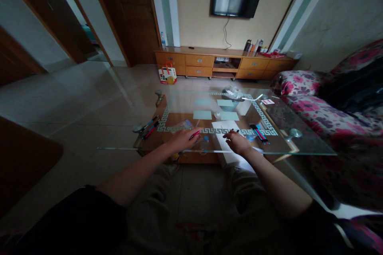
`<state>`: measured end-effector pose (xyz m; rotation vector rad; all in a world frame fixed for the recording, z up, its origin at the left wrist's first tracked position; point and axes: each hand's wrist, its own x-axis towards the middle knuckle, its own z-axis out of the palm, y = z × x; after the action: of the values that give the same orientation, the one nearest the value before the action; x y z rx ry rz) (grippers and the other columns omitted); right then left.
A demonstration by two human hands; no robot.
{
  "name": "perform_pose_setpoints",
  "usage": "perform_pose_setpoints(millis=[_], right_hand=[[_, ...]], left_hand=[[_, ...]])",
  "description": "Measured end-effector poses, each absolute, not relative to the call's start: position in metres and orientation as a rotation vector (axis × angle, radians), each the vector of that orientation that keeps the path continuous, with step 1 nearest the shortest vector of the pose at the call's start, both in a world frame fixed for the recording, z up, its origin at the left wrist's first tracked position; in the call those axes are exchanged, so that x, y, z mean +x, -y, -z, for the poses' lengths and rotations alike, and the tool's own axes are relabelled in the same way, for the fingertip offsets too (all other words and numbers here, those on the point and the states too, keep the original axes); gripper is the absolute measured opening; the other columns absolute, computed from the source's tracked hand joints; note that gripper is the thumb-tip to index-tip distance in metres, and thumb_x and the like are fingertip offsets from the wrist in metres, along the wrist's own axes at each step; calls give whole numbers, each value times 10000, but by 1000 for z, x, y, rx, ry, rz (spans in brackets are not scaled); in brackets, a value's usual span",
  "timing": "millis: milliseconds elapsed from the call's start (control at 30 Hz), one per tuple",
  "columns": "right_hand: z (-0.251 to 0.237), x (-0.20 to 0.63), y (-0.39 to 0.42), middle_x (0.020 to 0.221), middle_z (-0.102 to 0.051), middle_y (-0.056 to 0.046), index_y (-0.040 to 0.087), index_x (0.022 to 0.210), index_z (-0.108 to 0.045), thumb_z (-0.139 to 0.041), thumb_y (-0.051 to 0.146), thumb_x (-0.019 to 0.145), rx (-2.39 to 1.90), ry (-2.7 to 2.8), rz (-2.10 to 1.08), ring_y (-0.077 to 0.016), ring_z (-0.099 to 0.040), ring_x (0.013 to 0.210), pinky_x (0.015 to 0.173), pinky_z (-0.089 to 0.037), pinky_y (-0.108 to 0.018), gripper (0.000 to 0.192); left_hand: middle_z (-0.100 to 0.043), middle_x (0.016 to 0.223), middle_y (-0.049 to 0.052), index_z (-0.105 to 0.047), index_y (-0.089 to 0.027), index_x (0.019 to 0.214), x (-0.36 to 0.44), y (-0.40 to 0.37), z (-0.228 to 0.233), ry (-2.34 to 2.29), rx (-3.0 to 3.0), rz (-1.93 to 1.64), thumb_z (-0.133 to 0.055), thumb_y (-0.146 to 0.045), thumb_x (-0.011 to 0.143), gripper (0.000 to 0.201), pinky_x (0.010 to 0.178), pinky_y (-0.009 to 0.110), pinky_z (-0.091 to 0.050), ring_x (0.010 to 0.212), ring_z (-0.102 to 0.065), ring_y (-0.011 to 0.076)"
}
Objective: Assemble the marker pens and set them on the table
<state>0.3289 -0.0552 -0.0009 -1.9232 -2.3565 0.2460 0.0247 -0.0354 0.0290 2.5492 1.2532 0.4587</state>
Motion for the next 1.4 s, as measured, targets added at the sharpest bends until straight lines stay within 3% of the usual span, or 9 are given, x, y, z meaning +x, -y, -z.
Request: perform_pose_setpoints(millis=[833,967,1100,1233,1400], right_hand=[[-10,316,58,1164,-675,-93,228,1144,-690,-521,219,935,-1927,2279,-181,-214,-651,991,815,-479,-283,269],[-11,306,58,1018,-694,-78,191,1087,-689,-520,247,938,-1747,2177,-273,-174,-648,866,810,-469,-266,231],[-5,293,58,938,-673,-60,180,1064,-670,-525,226,931,-1517,2129,-369,-143,-617,727,755,-479,-266,203],[-4,278,64,979,-657,-68,188,1123,-618,-556,178,896,-1322,2130,-434,-161,-621,794,781,-492,-285,236],[-18,262,78,1083,-647,-82,218,1233,-547,-608,202,879,-1135,2176,-431,-197,-622,934,841,-497,-320,359]], left_hand=[[-722,885,42,-527,-302,1383,24,34,-23,-1148,2494,-506,-417,-401,992,417,661,267,-436,748,-656,185],[-725,906,38,-541,-259,1290,29,29,-11,-967,2226,-641,-438,-406,988,351,659,258,-462,726,-663,163],[-736,863,50,-448,-223,1171,39,17,7,-885,1713,-831,-464,-464,973,312,622,257,-495,628,-676,150],[-743,810,68,-405,-210,1036,51,11,10,-870,1285,-923,-559,-487,925,335,623,263,-502,654,-712,182],[-718,813,42,-430,-221,1007,66,20,-2,-919,966,-977,-638,-458,881,339,598,262,-506,693,-713,195]])
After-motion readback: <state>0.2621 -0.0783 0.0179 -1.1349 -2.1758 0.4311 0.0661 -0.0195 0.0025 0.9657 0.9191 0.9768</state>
